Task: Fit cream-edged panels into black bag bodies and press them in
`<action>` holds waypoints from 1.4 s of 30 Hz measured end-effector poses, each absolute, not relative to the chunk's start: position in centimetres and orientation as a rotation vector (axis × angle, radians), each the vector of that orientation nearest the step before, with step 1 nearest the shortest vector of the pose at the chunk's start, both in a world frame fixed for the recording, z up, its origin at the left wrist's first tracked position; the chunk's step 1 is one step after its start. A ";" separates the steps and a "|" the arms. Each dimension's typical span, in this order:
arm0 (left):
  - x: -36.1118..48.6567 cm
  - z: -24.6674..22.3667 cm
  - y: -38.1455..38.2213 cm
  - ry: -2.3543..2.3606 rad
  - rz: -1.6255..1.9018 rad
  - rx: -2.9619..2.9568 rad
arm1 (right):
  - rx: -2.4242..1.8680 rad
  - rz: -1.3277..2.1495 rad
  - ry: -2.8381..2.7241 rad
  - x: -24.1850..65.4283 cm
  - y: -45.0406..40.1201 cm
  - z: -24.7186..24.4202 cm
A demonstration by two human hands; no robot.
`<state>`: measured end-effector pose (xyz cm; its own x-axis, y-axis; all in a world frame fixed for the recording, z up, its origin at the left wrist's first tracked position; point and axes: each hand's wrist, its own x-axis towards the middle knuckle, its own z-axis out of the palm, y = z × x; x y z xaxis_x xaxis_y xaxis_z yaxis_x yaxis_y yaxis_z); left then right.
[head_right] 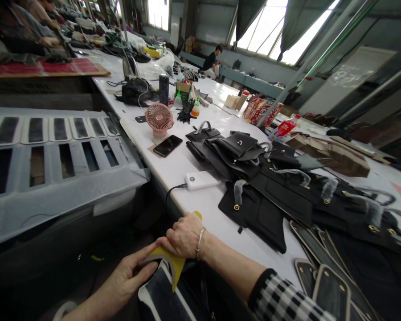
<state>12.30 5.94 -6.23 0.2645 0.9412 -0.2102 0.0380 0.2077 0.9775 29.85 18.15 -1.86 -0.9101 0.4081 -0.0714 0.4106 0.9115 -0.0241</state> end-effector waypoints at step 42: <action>12.1 -2.9 8.2 0.948 0.600 1.180 | 1.180 -0.314 2.750 32.5 11.9 -1.2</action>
